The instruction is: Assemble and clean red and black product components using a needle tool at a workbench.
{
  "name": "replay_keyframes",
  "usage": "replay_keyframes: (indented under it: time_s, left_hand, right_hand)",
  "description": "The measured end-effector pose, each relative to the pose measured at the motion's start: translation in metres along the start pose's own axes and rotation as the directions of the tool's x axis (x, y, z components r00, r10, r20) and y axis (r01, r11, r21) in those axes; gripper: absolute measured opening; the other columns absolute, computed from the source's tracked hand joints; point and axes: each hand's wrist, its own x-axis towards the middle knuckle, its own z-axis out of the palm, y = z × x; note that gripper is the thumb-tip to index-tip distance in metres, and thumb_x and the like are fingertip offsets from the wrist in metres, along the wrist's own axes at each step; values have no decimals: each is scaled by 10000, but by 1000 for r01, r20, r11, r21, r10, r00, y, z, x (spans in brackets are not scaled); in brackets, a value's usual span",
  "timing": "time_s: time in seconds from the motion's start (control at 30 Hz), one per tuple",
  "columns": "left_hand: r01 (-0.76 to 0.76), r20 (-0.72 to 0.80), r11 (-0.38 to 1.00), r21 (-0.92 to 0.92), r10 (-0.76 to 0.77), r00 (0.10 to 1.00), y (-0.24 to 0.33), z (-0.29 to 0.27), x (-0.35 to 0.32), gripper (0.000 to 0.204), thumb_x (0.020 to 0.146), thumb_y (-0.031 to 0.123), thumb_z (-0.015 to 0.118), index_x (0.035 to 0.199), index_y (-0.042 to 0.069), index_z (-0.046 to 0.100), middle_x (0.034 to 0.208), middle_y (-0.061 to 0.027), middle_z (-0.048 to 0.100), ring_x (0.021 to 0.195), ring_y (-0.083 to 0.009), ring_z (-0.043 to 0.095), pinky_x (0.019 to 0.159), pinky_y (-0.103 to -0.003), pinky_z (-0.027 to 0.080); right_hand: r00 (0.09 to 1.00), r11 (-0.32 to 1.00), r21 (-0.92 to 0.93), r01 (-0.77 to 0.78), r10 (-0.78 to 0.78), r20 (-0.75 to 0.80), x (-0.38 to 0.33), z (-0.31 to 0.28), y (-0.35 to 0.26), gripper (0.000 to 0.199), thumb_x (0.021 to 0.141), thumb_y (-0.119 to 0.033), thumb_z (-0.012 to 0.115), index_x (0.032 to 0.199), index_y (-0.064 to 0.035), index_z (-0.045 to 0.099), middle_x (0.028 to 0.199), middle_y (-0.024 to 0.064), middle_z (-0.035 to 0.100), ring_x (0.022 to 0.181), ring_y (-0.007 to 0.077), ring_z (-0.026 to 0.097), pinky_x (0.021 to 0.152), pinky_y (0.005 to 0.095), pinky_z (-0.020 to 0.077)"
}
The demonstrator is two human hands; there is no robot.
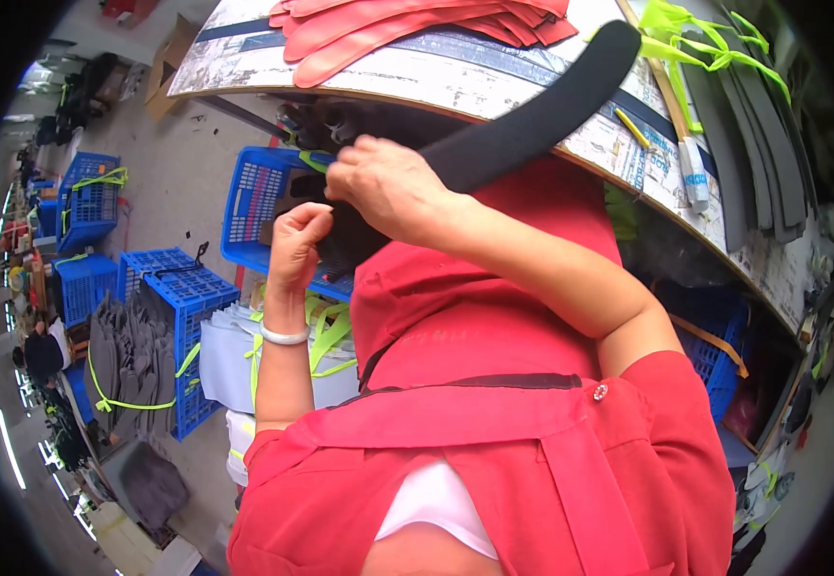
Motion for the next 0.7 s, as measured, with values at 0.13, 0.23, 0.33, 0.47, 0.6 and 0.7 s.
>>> replay_keyframes:
  time_s: [0.13, 0.23, 0.33, 0.47, 0.6, 0.7]
  left_hand:
    - [-118, -281, 954, -276, 37, 959, -4, -17, -14, 189, 863, 127, 730, 1005, 18, 668, 889, -17, 680, 814, -80, 621, 728, -218, 498]
    - [-177, -354, 937, -301, 62, 933, -28, 0, -24, 217, 859, 55, 723, 1050, 23, 626, 916, -17, 662, 787, -70, 602, 720, -197, 493]
    - [-88, -296, 941, -327, -13, 955, -58, 25, -28, 224, 882, 36, 688, 1083, -2, 596, 983, -58, 657, 857, -105, 621, 789, -250, 508]
    - [121, -105, 842, -526, -205, 973, -65, 3, -27, 220, 938, 162, 636, 1070, -12, 614, 1008, -94, 659, 915, -174, 639, 882, -305, 504]
    - [100, -142, 781, -617, -235, 962, -70, -3, -22, 264, 946, 193, 618, 1114, -9, 597, 1068, -104, 655, 945, -216, 651, 859, -340, 535]
    - [-43, -307, 709, -704, -249, 918, -79, -58, 2, 217, 897, 197, 680, 966, -5, 642, 920, -132, 690, 833, -244, 680, 752, -400, 573]
  right_hand:
    - [930, 995, 102, 23, 16, -368, -8, -16, -28, 147, 850, -170, 686, 911, -62, 607, 872, 79, 611, 775, 275, 597, 690, 380, 495]
    - [857, 763, 414, -496, 508, 89, -19, 25, -5, 250, 927, -213, 652, 1050, -7, 583, 909, 97, 641, 711, 170, 592, 641, 328, 498]
    - [779, 427, 665, -612, 470, 415, -41, 81, 14, 315, 977, -251, 588, 1122, 28, 566, 918, 31, 621, 800, 79, 561, 718, 258, 493]
    - [748, 223, 717, -661, 284, 600, -45, 95, 10, 265, 982, -210, 572, 1068, 40, 584, 863, 29, 612, 762, 76, 554, 658, 259, 475]
    - [690, 416, 586, -695, 158, 706, -41, 82, 15, 279, 976, -197, 579, 1092, 57, 590, 912, 40, 633, 834, 94, 572, 761, 278, 481]
    - [613, 530, 485, -696, 85, 786, -42, 72, 1, 291, 974, -200, 583, 1106, 59, 598, 946, 53, 657, 879, 103, 591, 800, 296, 480]
